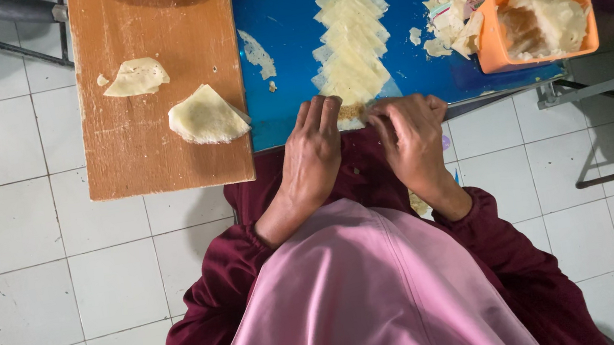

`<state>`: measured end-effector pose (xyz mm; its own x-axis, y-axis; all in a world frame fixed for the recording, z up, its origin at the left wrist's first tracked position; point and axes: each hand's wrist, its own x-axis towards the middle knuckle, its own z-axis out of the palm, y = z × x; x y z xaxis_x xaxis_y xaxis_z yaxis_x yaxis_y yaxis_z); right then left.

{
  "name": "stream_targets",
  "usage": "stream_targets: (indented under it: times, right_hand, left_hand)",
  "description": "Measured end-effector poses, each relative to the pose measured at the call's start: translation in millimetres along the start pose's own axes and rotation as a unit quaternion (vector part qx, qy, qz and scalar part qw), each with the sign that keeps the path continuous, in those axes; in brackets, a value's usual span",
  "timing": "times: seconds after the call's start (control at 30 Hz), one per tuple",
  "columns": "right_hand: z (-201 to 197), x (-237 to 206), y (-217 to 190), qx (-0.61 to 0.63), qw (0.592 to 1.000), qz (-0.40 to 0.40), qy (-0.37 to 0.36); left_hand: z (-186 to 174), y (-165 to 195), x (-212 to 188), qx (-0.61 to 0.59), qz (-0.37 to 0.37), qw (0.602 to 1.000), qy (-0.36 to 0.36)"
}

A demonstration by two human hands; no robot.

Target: The person sits at a blue table assembling diamond-shaped dough pieces into a zigzag column. They spoon brown filling from an orange container onto a dough piece, fold the dough over the filling, and place the folded piece back on the table, repeating the cycle with pieces taken from a wooden board and a plastic bag of rolled dough.

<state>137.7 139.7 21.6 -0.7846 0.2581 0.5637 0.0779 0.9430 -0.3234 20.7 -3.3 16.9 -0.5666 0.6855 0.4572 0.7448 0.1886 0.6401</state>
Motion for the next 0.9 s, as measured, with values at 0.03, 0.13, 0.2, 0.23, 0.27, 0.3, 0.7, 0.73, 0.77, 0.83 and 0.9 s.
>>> stream_targets:
  times: [0.03, 0.13, 0.2, 0.23, 0.27, 0.3, 0.7, 0.73, 0.77, 0.83, 0.9]
  right_hand:
    - [0.3, -0.3, 0.2, 0.028, 1.000, 0.005, -0.003]
    - [-1.2, 0.0, 0.2, 0.048, 0.999, 0.006, -0.013]
    - [-3.6, 0.2, 0.4, 0.054, 0.998, -0.003, -0.022]
    - [-4.5, 0.2, 0.6, 0.057, 0.998, -0.007, -0.028]
    - [-6.0, -0.2, 1.0, 0.065, 0.997, -0.004, -0.035]
    - [-6.4, -0.2, 1.8, 0.073, 0.997, -0.002, -0.041]
    - [2.5, 4.9, 16.6, 0.002, 0.996, -0.089, -0.029]
    - [2.4, 6.5, 17.4, -0.009, 0.995, -0.091, -0.031]
    - [2.6, 8.5, 18.4, 0.006, 0.996, -0.083, -0.033]
    - [3.5, 13.0, 20.7, 0.036, 0.996, -0.067, -0.037]
    - [6.3, 17.3, 22.4, 0.032, 0.997, -0.051, -0.048]
  left_hand:
    - [-0.3, 0.3, 0.4, 0.003, 0.003, 1.000, 0.000]
    - [-2.0, 0.2, 1.2, 0.004, 0.002, 1.000, -0.007]
    - [-2.6, -0.4, 1.8, -0.004, 0.000, 1.000, -0.013]
    - [-2.7, -0.7, 1.7, -0.010, -0.001, 1.000, -0.015]
    - [-2.5, -1.2, 2.2, -0.016, -0.002, 1.000, -0.016]
    - [-2.2, -2.0, 3.0, -0.033, -0.007, 0.999, -0.015]
    - [-9.2, -9.4, 0.9, -0.076, 0.031, 0.996, -0.042]
    - [-9.6, -9.8, 0.6, -0.071, 0.033, 0.996, -0.043]
    - [-9.2, -10.5, 1.1, -0.066, 0.035, 0.996, -0.043]
    - [-7.5, -11.8, 2.9, -0.053, 0.047, 0.997, -0.028]
    - [-5.6, -12.3, 3.0, -0.038, 0.050, 0.998, -0.017]
